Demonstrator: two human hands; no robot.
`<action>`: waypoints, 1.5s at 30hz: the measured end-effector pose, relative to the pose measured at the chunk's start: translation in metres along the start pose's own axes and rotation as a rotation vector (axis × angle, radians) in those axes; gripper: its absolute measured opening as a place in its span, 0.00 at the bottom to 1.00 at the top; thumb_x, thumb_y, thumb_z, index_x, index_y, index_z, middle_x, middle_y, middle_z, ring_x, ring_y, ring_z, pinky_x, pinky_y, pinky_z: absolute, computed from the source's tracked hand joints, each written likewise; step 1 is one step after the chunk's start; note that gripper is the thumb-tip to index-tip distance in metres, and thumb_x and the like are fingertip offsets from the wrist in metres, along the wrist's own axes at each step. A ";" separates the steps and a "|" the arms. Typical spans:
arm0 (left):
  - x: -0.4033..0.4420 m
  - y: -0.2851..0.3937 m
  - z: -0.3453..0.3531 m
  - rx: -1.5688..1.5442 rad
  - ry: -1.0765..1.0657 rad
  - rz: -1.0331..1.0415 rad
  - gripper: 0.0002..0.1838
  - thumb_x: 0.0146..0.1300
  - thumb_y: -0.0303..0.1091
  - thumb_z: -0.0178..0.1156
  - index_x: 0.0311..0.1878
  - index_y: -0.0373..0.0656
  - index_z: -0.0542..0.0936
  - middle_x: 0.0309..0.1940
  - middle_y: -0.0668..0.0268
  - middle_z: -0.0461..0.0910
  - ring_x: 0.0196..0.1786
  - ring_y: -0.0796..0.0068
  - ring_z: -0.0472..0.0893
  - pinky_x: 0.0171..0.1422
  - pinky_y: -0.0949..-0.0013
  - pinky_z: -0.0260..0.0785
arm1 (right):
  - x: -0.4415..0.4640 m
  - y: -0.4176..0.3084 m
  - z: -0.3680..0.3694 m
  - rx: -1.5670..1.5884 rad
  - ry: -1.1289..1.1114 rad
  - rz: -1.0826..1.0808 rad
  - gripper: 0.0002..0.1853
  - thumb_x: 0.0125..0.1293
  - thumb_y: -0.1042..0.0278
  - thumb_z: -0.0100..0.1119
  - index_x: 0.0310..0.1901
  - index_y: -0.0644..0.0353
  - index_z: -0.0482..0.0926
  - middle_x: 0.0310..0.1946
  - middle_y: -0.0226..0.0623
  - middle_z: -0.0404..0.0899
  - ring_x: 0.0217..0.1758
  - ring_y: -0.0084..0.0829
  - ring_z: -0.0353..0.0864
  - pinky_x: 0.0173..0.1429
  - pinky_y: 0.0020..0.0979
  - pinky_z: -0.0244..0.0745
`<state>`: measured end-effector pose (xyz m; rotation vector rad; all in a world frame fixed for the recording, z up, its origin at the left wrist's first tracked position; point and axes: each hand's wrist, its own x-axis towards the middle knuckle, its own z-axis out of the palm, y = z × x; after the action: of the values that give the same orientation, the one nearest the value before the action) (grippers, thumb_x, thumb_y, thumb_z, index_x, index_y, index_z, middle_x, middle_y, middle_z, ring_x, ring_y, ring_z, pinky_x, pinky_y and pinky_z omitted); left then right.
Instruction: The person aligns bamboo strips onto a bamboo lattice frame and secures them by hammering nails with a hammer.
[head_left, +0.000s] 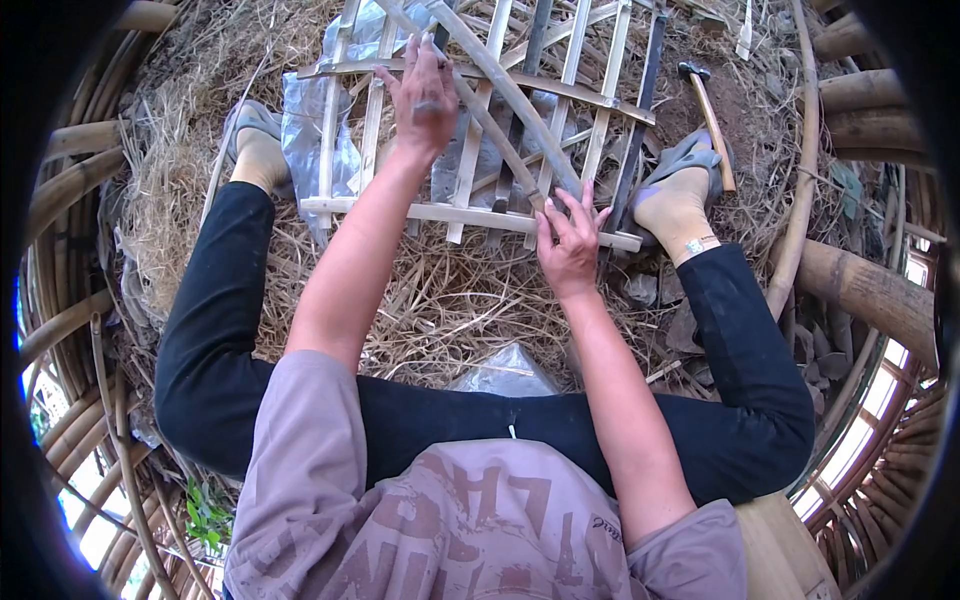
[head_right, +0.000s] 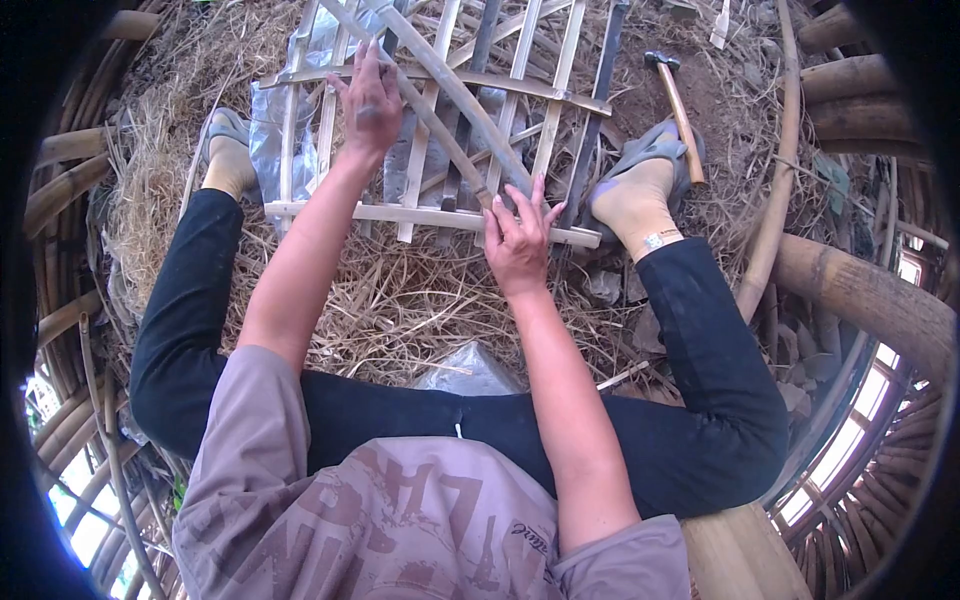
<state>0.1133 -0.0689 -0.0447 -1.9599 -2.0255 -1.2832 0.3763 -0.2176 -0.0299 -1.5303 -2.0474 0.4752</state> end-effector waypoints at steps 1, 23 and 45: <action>0.001 -0.001 -0.002 0.005 -0.029 -0.017 0.20 0.79 0.34 0.51 0.69 0.37 0.71 0.73 0.50 0.73 0.81 0.50 0.65 0.80 0.18 0.30 | 0.000 0.000 0.001 -0.003 0.001 -0.002 0.11 0.67 0.68 0.69 0.49 0.59 0.89 0.62 0.42 0.80 0.81 0.62 0.61 0.78 0.81 0.39; 0.007 -0.015 -0.010 0.148 -0.118 0.006 0.19 0.78 0.33 0.50 0.67 0.40 0.75 0.67 0.53 0.80 0.77 0.56 0.72 0.83 0.23 0.37 | -0.005 0.002 0.000 -0.056 -0.008 -0.058 0.17 0.67 0.62 0.70 0.53 0.60 0.88 0.63 0.44 0.80 0.81 0.60 0.61 0.79 0.78 0.43; 0.000 -0.017 -0.008 0.206 -0.055 0.113 0.22 0.79 0.33 0.50 0.73 0.42 0.69 0.71 0.55 0.77 0.76 0.57 0.74 0.80 0.22 0.44 | -0.003 -0.003 -0.004 -0.133 0.011 -0.057 0.14 0.66 0.61 0.72 0.51 0.55 0.90 0.66 0.41 0.79 0.82 0.52 0.61 0.81 0.75 0.43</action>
<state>0.0950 -0.0711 -0.0489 -2.0011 -1.9497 -0.9662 0.3771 -0.2218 -0.0262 -1.5413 -2.1454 0.3136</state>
